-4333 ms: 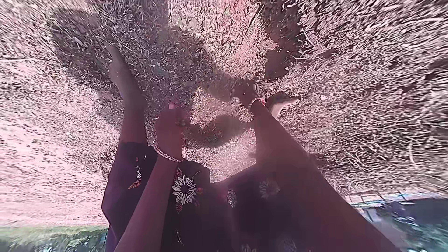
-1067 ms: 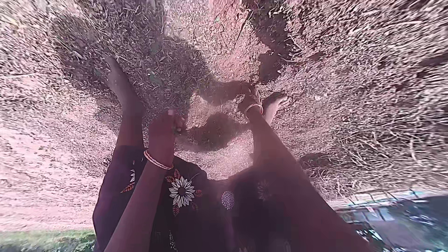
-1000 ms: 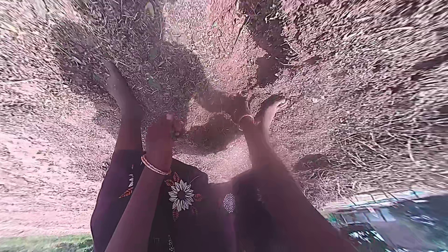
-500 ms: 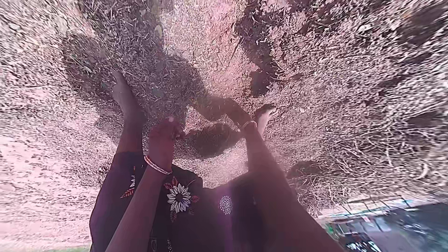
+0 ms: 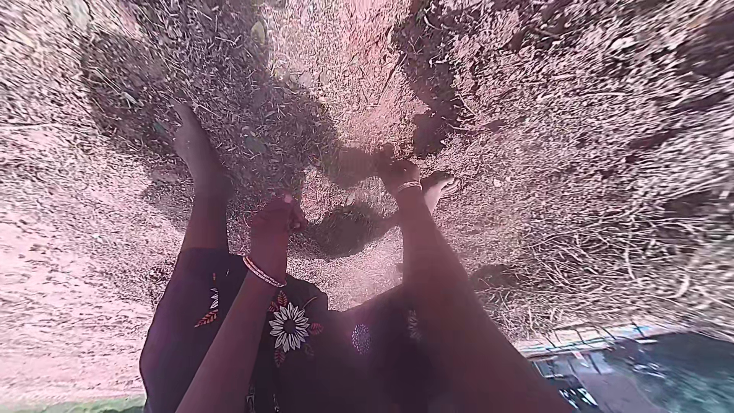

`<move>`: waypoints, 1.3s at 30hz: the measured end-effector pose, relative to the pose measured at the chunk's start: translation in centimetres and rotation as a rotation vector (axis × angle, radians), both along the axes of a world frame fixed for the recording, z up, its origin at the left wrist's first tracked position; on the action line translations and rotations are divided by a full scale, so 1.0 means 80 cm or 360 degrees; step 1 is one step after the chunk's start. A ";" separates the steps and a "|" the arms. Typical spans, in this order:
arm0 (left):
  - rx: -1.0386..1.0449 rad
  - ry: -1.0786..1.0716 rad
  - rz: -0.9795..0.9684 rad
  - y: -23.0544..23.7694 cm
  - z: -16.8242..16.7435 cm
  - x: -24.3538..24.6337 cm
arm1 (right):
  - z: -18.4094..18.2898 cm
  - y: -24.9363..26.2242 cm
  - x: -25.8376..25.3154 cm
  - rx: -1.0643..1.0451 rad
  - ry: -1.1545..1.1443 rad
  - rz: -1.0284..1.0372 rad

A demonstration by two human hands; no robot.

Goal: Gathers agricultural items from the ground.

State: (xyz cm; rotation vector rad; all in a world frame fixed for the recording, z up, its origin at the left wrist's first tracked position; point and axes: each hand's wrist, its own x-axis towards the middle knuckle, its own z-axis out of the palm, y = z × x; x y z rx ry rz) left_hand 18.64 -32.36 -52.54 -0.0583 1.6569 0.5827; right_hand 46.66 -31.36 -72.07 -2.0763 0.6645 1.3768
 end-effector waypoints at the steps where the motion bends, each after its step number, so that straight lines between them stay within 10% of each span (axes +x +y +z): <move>1: -0.0012 0.0009 -0.0014 0.000 0.000 -0.001 | -0.014 0.011 -0.015 0.0109 -0.0048 -0.0150; 6: -0.0064 0.0043 -0.0016 -0.001 -0.001 0.002 | -0.007 -0.027 -0.072 0.0380 -0.0276 0.0424; 13: -0.0017 0.0003 -0.0079 -0.003 0.001 -0.004 | -0.015 0.028 -0.036 0.0339 -0.0189 -0.0351; 17: -0.0034 0.0004 -0.0038 -0.001 0.003 -0.005 | -0.001 0.053 -0.070 0.0397 -0.0225 0.0728; 20: -0.0003 0.0001 -0.0019 0.001 0.002 -0.006 | 0.009 0.042 -0.104 0.0245 0.0006 0.0852; 31: 0.0067 -0.0006 0.0011 0.001 0.003 -0.011 | -0.021 0.090 -0.033 0.0282 -0.0174 -0.0574; 39: 0.0050 -0.0038 0.0038 0.003 0.002 -0.006 | 0.013 0.013 -0.070 0.0350 -0.0071 0.0460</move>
